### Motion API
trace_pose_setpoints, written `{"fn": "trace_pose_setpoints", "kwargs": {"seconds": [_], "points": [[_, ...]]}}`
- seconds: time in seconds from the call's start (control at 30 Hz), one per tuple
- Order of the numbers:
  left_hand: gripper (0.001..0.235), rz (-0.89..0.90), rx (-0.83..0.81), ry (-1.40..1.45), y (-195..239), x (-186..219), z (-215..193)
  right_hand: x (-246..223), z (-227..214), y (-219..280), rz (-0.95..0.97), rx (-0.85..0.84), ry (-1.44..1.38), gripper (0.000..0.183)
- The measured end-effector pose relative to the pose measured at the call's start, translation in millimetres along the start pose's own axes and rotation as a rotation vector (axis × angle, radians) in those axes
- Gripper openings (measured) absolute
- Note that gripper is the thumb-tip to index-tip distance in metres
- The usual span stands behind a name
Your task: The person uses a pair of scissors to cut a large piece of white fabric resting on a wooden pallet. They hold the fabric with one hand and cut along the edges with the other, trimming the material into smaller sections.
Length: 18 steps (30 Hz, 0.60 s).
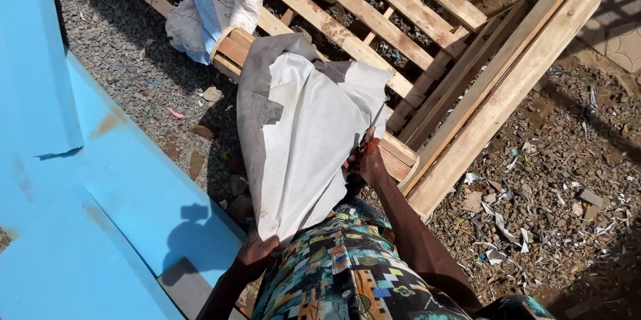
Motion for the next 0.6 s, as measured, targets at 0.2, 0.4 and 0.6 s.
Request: {"fn": "trace_pose_setpoints", "kwargs": {"seconds": [0.2, 0.4, 0.6], "points": [[0.029, -0.044, -0.079, -0.326, 13.1, 6.9, -10.5, -12.5, -10.7, -8.5, -0.097, 0.150, -0.052, 0.056], [0.023, 0.640, -0.044, -0.861, 29.8, 34.8, -29.3, -2.3, 3.0, -28.9, 0.074, -0.037, -0.065, 0.077], [0.016, 0.417, -0.038, -1.038, 89.4, -0.8, -35.7, -0.8, -18.3, -40.5, -0.044, 0.294, -0.144, 0.061]]}}
Point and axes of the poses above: each hand's wrist, its own y-axis away from the middle knuckle, its own z-axis out of the palm, x = y × z, the point moved 8 cm from there along -y, towards the middle knuckle, and after that the axes turned 10 degrees about x, right-handed, at the moved point
